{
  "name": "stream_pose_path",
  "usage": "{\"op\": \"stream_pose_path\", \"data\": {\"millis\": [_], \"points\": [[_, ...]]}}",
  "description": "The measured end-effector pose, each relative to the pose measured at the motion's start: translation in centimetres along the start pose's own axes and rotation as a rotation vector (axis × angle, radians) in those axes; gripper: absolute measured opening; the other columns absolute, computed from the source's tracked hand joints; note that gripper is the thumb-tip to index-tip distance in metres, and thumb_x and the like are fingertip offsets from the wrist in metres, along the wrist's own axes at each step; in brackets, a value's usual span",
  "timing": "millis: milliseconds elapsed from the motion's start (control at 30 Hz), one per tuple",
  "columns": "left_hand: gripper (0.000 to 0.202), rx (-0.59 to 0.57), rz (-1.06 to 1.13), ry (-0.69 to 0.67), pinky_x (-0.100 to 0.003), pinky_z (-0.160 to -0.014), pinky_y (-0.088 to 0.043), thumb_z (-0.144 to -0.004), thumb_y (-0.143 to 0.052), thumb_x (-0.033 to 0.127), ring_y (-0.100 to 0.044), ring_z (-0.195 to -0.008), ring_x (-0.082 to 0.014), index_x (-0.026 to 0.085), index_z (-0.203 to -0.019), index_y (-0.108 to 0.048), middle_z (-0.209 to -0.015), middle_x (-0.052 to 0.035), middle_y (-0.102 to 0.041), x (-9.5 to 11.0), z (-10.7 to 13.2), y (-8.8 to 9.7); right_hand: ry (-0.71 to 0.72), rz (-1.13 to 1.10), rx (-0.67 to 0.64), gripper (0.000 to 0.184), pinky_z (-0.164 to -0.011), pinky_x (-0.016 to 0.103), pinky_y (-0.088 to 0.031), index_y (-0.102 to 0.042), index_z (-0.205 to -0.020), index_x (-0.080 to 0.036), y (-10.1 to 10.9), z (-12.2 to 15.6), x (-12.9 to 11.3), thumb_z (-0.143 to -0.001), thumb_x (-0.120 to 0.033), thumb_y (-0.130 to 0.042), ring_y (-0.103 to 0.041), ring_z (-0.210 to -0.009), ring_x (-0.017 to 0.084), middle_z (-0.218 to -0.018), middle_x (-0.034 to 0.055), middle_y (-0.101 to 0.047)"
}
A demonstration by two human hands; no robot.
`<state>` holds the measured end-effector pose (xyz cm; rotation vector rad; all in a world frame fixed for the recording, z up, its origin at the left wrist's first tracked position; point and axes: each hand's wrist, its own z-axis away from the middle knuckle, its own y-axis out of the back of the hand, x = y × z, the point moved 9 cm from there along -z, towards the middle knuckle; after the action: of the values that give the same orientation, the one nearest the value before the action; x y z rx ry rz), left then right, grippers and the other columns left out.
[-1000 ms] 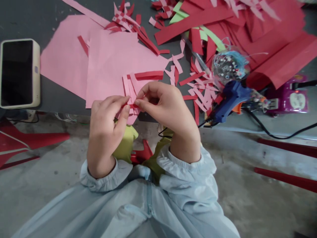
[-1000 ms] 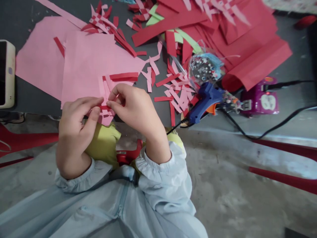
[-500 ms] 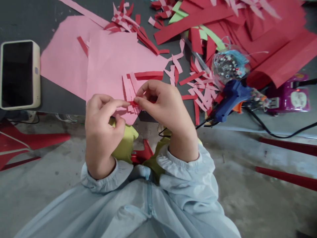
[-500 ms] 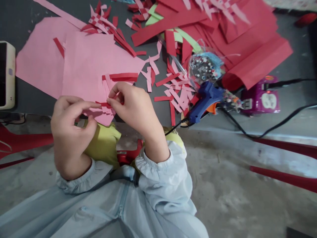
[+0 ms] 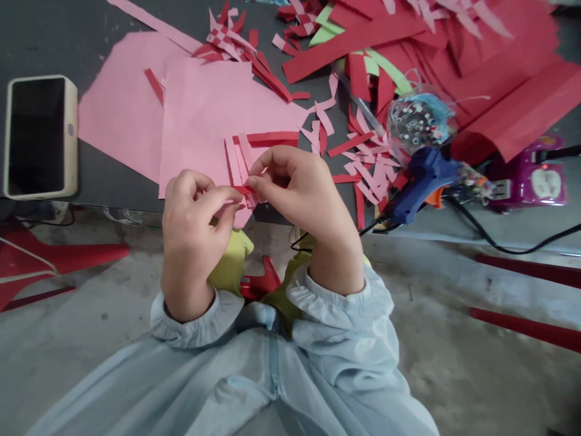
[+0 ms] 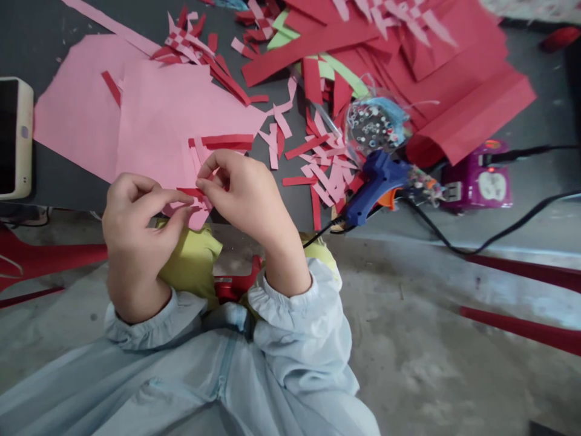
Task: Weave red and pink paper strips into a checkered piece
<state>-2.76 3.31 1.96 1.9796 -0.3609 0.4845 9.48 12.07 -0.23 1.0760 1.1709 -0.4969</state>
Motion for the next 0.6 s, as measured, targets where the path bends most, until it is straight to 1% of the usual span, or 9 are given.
{"op": "stream_pose_path", "data": {"millis": [167, 333, 467, 600], "points": [[0.012, 0.016, 0.029, -0.019, -0.038, -0.078, -0.051, -0.083, -0.073, 0.018, -0.058, -0.085, -0.0199, 0.030, -0.086, -0.074, -0.086, -0.0022, -0.057, 0.1, -0.1, 0.0, 0.001, -0.001, 0.005, 0.006, -0.062, 0.029, -0.039, -0.058, -0.079, -0.021, 0.0, 0.0, 0.2, -0.083, -0.017, -0.059, -0.054, -0.061, 0.011, -0.065, -0.0040, -0.060], [0.013, 0.000, 0.063, 0.015, -0.038, -0.080, -0.050, -0.086, -0.068, 0.018, -0.059, -0.085, -0.0202, 0.030, -0.085, -0.074, -0.084, -0.0020, -0.058, -0.1, -0.1, 0.0, -0.011, 0.060, 0.040, 0.003, -0.062, 0.031, -0.038, -0.059, -0.082, -0.022, 0.2, -0.7, 0.4, -0.083, -0.019, -0.060, -0.053, -0.063, 0.013, -0.068, -0.0024, -0.060], [0.013, 0.000, 0.078, 0.025, -0.037, -0.080, -0.051, -0.085, -0.068, 0.017, -0.060, -0.083, -0.0193, 0.029, -0.085, -0.074, -0.084, -0.0015, -0.059, 0.1, -0.2, 0.2, 0.011, 0.050, 0.056, 0.005, -0.066, 0.032, -0.043, -0.059, -0.081, -0.023, 0.4, -1.6, 0.2, -0.084, -0.019, -0.062, -0.054, -0.065, 0.014, -0.068, -0.0023, -0.058], [0.012, -0.001, 0.073, 0.020, -0.035, -0.080, -0.052, -0.084, -0.070, 0.017, -0.060, -0.080, -0.0178, 0.028, -0.085, -0.074, -0.083, -0.0009, -0.059, 0.2, -0.1, 0.3, 0.005, 0.034, 0.072, 0.007, -0.069, 0.033, -0.047, -0.059, -0.080, -0.023, 0.6, -2.3, 0.3, -0.085, -0.024, -0.064, -0.054, -0.065, 0.014, -0.065, -0.0027, -0.055]]}}
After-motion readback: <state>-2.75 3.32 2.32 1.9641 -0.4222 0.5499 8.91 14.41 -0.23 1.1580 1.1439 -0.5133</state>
